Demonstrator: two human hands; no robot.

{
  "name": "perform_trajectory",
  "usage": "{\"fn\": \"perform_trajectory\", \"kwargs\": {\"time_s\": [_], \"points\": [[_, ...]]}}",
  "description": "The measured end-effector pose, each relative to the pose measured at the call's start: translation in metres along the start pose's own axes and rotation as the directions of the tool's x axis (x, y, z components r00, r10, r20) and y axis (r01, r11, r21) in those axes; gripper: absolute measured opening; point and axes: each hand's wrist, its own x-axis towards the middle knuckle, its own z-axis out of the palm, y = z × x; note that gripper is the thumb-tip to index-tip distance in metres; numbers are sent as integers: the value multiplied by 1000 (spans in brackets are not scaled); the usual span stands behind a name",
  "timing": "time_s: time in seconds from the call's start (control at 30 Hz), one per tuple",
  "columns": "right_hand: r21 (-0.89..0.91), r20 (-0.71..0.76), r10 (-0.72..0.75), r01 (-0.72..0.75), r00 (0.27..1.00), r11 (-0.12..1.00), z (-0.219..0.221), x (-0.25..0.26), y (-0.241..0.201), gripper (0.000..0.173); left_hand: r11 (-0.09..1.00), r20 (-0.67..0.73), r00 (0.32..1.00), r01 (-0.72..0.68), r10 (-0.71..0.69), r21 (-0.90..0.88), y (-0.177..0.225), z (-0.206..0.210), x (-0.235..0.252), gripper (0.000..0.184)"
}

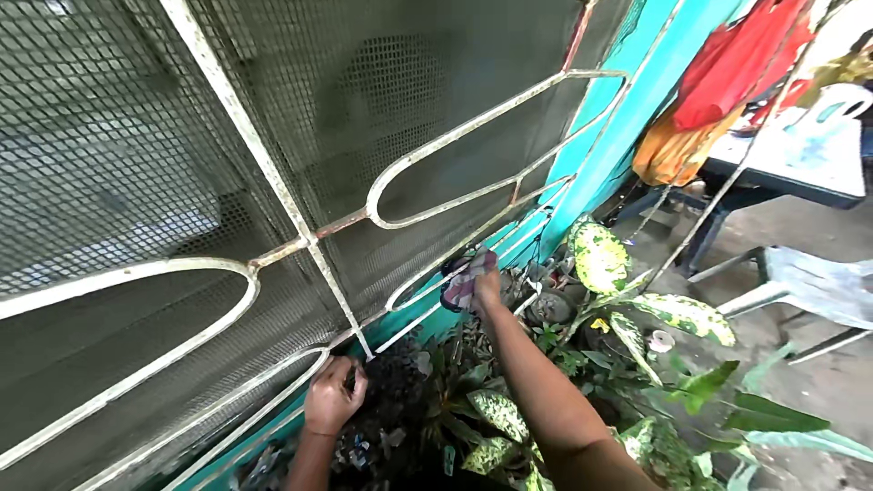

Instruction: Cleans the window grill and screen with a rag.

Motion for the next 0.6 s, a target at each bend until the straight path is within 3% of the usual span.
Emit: {"fn": "perform_trajectory", "kwargs": {"time_s": [0.07, 0.2, 0.3, 0.43, 0.6], "points": [[72, -11, 63, -62, 998, 995, 17, -23, -2, 29, 1000, -3, 1000, -10, 10, 3, 0, 1, 0, 35], [88, 231, 201, -227, 952, 970, 51, -111, -10, 28, 1000, -7, 1000, -15, 15, -4, -1, 2, -1, 36], [62, 351, 187, -222, 917, 973, 61, -142, -8, 23, 1000, -3, 1000, -4, 4, -3, 0, 0, -1, 36], [-92, 313, 31, -2, 949, 996, 40, -104, -4, 24, 1000, 2, 1000, 8, -8, 0, 1, -3, 0, 36], [-243, 84, -32, 52, 996, 969, -1, -14, -6, 29, 1000, -1, 1000, 8, -8, 2, 0, -2, 0, 35]]}}
